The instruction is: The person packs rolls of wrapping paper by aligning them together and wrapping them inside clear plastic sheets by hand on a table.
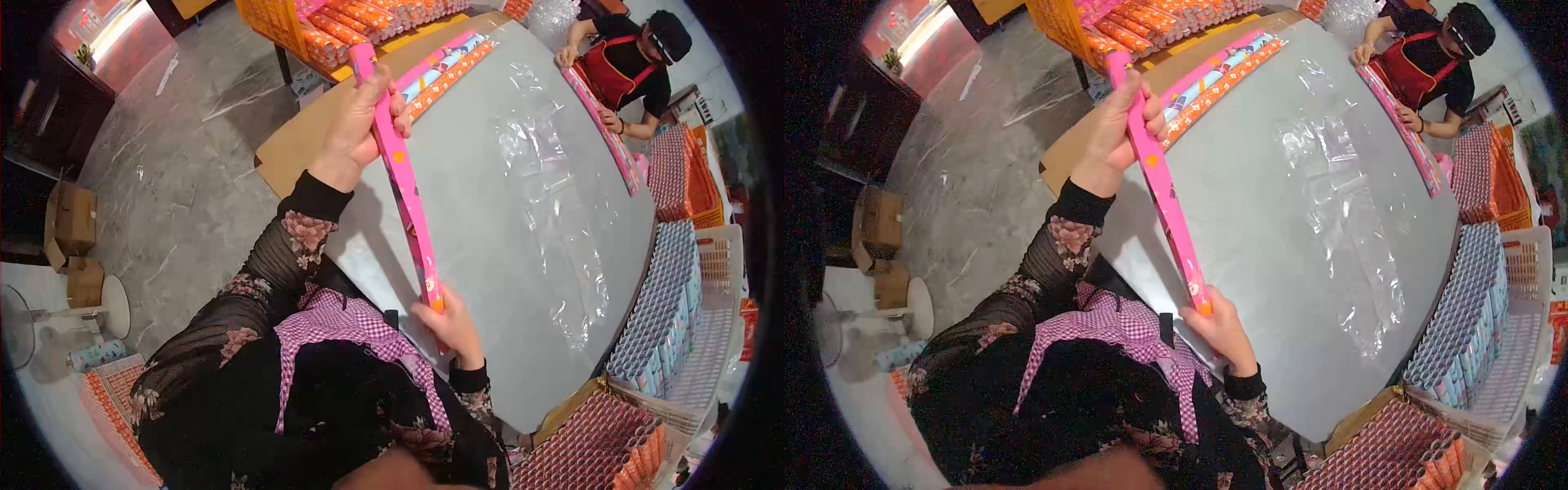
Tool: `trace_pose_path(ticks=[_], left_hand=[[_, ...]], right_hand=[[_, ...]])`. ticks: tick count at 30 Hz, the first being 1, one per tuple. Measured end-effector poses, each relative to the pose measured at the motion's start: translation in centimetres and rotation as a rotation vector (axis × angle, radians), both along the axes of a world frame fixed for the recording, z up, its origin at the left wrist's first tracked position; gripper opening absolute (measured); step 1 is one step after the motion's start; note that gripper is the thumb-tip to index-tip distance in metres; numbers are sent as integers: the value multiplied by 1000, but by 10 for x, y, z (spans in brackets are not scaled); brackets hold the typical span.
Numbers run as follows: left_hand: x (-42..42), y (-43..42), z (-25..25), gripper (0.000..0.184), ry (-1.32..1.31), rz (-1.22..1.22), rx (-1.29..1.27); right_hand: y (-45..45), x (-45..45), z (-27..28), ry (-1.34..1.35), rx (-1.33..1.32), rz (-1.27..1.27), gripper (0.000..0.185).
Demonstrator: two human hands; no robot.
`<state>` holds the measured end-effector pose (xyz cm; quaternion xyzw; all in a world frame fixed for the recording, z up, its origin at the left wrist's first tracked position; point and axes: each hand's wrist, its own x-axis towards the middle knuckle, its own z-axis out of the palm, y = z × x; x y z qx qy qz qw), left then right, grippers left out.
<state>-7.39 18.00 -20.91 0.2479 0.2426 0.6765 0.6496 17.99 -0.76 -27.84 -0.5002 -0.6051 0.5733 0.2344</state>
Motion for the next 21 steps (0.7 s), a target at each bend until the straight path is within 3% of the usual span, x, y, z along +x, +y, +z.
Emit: trace_pose_path(ticks=[1,6,8,9,10,12,14,18,20,21], left_hand=[[-2,0,0,35,-46,-85,53],[-1,1,-9,25,-115,-227,124],[2,0,-11,23,-79,-93,32],[5,0,-10,23,-29,-21,-25],[9,-2,-8,23,-29,-21,-27],[14,-6,-6,23,7,93,-69],[14,-4,-9,23,22,82,-69],[11,-6,-13,22,94,30,-76],[10,-6,-16,22,82,-2,-44],[10,-6,-18,21,68,-31,-9]], right_hand=[[0,3,7,59,-227,33,27],[0,9,-1,233,-491,73,29],[-2,6,-10,110,-235,29,32],[-2,2,-12,-34,151,5,35],[-3,-1,-11,-34,149,5,35],[-2,-12,4,-235,241,-227,32],[-3,-8,-10,-229,301,-220,33],[-7,-5,-11,-112,242,-120,32],[-7,0,-8,-67,-61,-24,33],[-8,-1,0,91,-227,-48,29]])
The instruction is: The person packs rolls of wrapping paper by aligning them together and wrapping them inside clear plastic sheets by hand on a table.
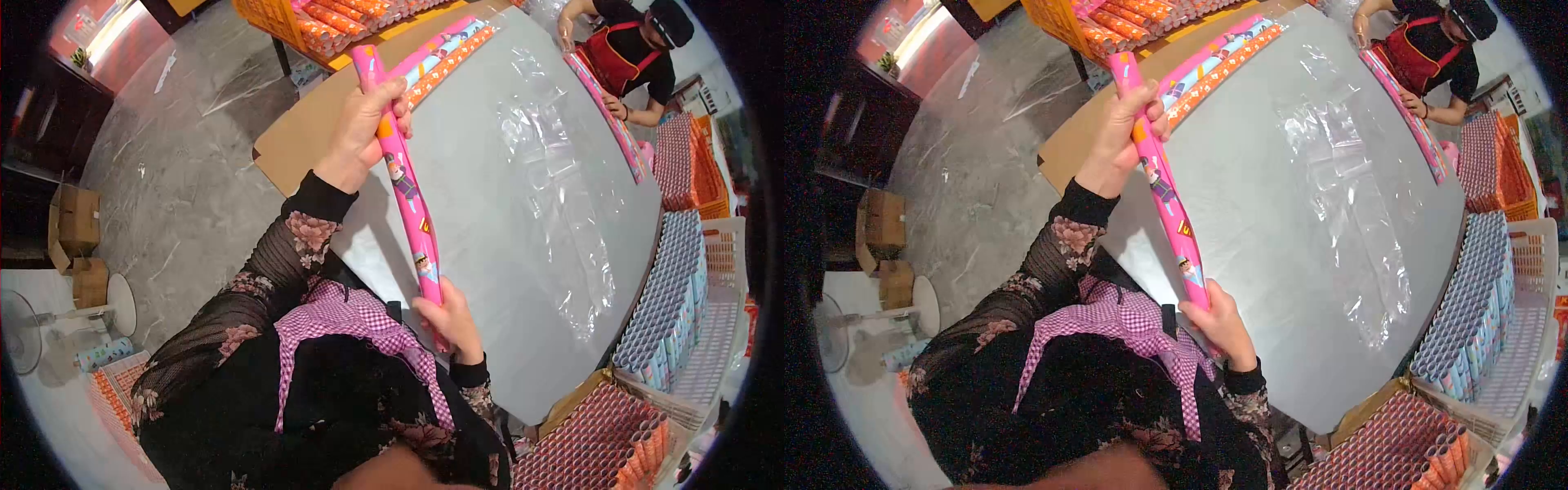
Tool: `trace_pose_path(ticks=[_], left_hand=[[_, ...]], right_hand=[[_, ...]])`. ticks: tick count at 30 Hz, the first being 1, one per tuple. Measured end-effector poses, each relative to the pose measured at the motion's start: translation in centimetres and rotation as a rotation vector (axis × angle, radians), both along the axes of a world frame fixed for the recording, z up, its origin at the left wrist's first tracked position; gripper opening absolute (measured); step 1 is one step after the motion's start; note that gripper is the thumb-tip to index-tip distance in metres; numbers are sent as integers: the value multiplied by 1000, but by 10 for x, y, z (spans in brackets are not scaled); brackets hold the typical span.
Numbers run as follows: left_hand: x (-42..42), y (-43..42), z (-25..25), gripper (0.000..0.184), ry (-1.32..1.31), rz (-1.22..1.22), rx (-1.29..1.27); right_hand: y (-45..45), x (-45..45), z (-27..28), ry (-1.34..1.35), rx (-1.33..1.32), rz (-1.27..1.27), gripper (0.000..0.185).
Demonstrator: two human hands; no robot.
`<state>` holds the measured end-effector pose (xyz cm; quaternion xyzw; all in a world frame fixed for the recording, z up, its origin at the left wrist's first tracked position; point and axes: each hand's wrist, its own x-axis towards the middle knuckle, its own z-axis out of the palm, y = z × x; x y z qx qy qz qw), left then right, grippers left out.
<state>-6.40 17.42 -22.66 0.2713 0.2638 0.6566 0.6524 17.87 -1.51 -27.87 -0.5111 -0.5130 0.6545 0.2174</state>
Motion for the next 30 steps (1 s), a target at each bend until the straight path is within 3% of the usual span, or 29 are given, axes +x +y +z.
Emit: trace_pose_path(ticks=[6,13,16,17,19,30], left_hand=[[2,-2,5,16,-212,-204,54],[0,-3,-1,18,-206,-147,5],[2,-3,-3,17,-120,-42,-49],[3,-4,-5,16,-114,-1,-70],[4,-4,-7,16,-107,38,-89],[13,-14,-12,16,-58,170,-146]], right_hand=[[0,8,1,217,-247,52,28],[-3,5,-14,332,-284,34,25],[-3,-1,-20,33,35,-32,23],[-3,-2,-21,34,35,-33,23],[-2,-2,-23,-216,455,-48,27],[4,-11,-2,-422,515,-86,34]])
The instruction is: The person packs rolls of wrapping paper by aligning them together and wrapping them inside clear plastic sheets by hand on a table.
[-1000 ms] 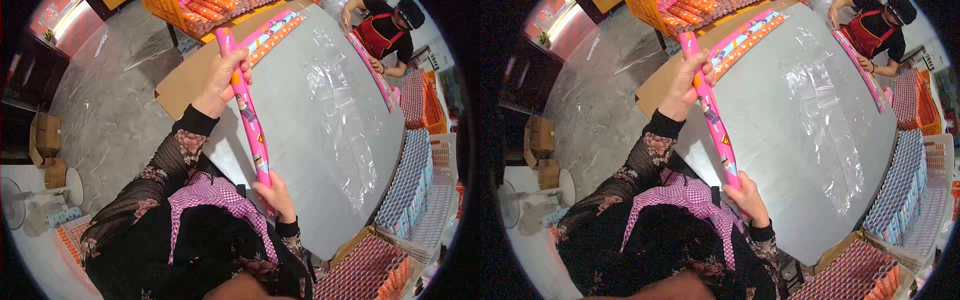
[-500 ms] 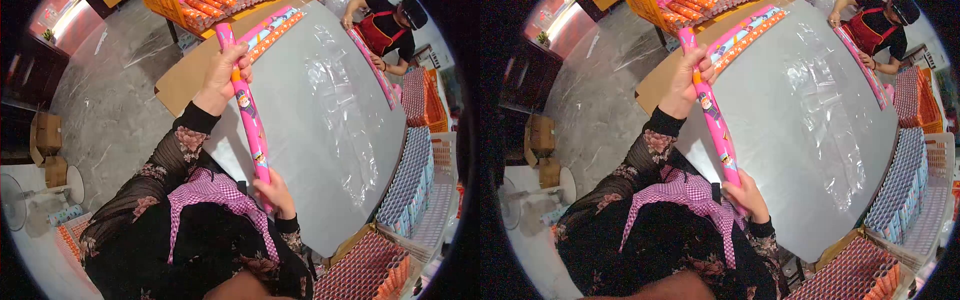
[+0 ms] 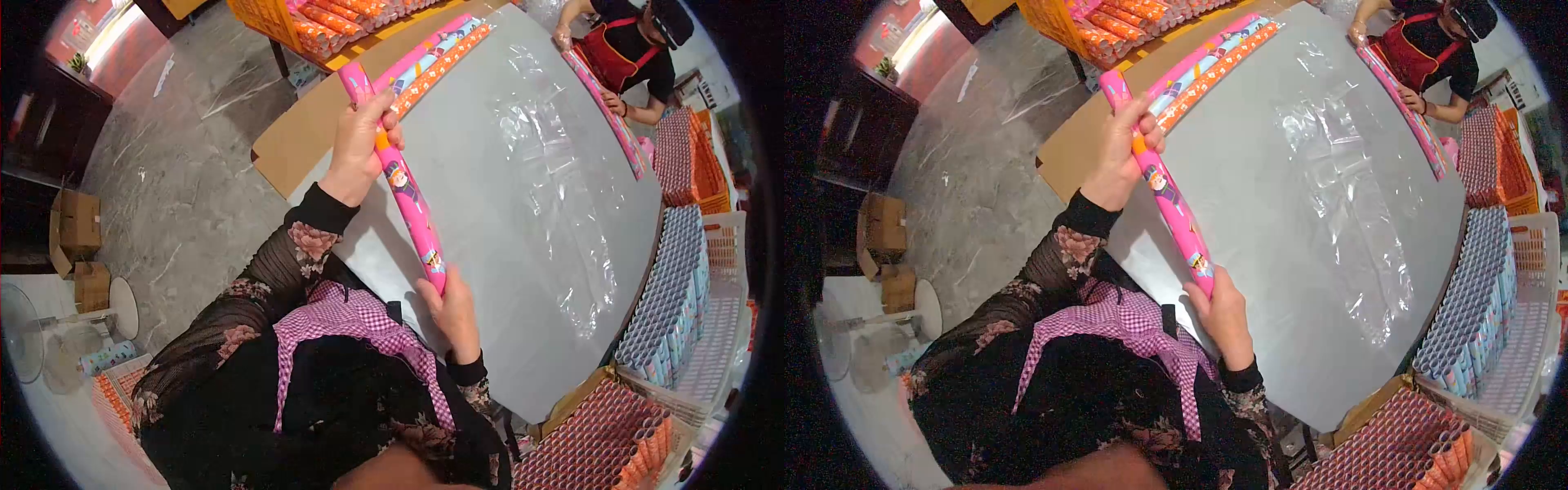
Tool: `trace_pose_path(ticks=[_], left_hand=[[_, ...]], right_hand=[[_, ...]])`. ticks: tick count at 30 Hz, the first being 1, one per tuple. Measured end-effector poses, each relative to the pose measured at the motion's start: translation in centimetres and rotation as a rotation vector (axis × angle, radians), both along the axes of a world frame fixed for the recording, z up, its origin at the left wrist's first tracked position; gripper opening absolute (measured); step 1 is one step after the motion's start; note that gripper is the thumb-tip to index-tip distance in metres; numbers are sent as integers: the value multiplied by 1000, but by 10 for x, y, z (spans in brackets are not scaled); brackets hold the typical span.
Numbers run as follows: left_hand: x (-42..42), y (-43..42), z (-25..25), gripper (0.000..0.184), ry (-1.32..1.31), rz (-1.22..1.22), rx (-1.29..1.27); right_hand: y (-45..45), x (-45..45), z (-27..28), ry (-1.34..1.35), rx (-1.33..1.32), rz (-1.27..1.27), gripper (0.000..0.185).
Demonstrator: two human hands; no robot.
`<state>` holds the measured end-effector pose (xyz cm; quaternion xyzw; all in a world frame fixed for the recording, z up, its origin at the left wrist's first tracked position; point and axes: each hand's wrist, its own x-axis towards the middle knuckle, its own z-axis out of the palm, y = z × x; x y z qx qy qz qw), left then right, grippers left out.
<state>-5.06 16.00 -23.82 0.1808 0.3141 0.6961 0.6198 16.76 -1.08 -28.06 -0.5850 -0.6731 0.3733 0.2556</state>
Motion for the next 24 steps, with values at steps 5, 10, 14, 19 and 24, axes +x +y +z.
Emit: trace_pose_path(ticks=[5,10,14,19,24], left_hand=[[5,-2,-7,20,5,-2,-8],[2,-2,-14,20,15,3,-1],[2,-2,-17,18,25,4,-39],[5,-3,-22,18,52,7,-95],[5,1,-38,21,8,-14,-131]], right_hand=[[7,-3,0,45,83,21,36],[8,-3,3,52,-12,32,47],[7,-4,0,48,75,41,49],[5,2,-4,47,64,15,48],[8,7,-3,-10,156,8,44]])
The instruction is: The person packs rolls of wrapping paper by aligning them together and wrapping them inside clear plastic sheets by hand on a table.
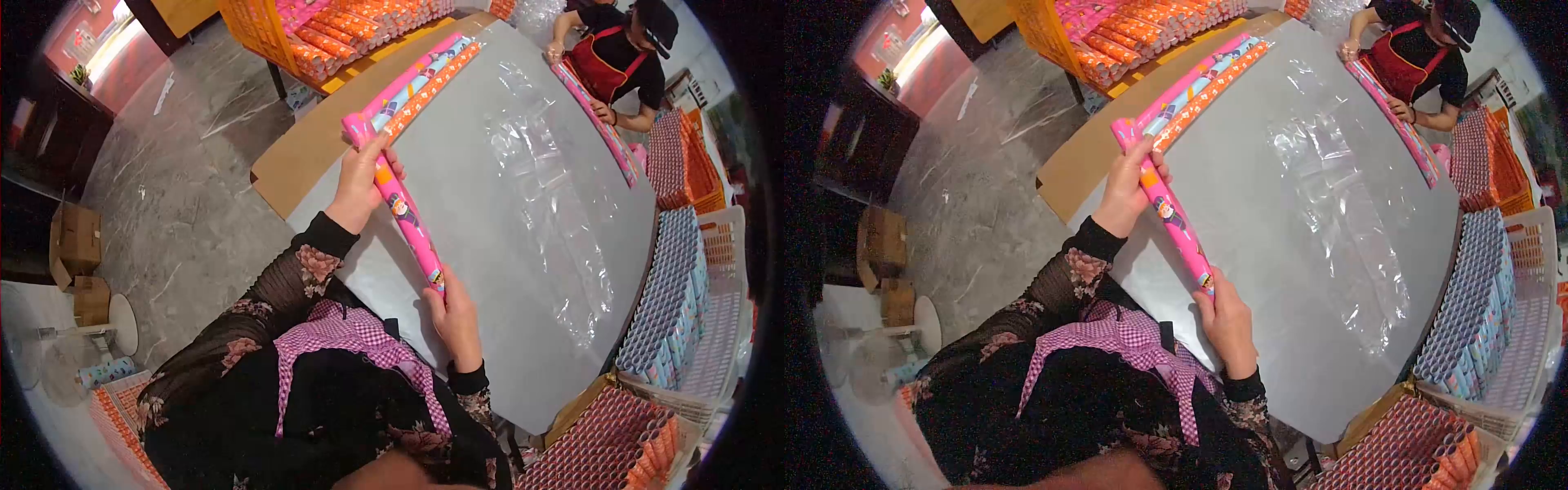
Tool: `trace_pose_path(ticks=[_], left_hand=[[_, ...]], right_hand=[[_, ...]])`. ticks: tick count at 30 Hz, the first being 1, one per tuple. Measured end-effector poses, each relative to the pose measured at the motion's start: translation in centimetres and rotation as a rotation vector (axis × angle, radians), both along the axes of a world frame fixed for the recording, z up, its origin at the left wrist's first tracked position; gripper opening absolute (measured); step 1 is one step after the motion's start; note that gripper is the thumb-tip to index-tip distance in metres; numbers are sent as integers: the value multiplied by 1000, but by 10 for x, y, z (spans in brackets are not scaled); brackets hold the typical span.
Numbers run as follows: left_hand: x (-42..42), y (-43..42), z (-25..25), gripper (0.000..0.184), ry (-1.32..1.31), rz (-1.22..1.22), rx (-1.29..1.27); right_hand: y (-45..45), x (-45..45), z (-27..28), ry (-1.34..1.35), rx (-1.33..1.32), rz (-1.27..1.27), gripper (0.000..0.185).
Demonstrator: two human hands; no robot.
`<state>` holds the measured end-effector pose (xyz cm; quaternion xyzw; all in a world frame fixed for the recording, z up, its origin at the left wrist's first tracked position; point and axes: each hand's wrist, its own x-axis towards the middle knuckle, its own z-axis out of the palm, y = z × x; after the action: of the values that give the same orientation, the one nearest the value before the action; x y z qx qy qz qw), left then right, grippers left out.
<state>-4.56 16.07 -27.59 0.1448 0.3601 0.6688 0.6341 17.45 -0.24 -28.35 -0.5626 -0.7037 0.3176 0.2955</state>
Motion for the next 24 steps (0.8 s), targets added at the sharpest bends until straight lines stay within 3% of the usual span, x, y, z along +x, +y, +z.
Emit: trace_pose_path(ticks=[7,11,13,24], left_hand=[[-2,3,-5,24,0,-33,-57],[-18,12,-12,23,-95,-115,22],[-27,12,-11,26,-184,-254,238],[-50,9,-11,24,-213,-349,329]], right_hand=[[-3,7,-4,57,-101,4,45],[-4,13,-3,220,-156,86,46],[-8,14,-2,345,-361,113,41],[-10,6,-1,544,-674,164,44]])
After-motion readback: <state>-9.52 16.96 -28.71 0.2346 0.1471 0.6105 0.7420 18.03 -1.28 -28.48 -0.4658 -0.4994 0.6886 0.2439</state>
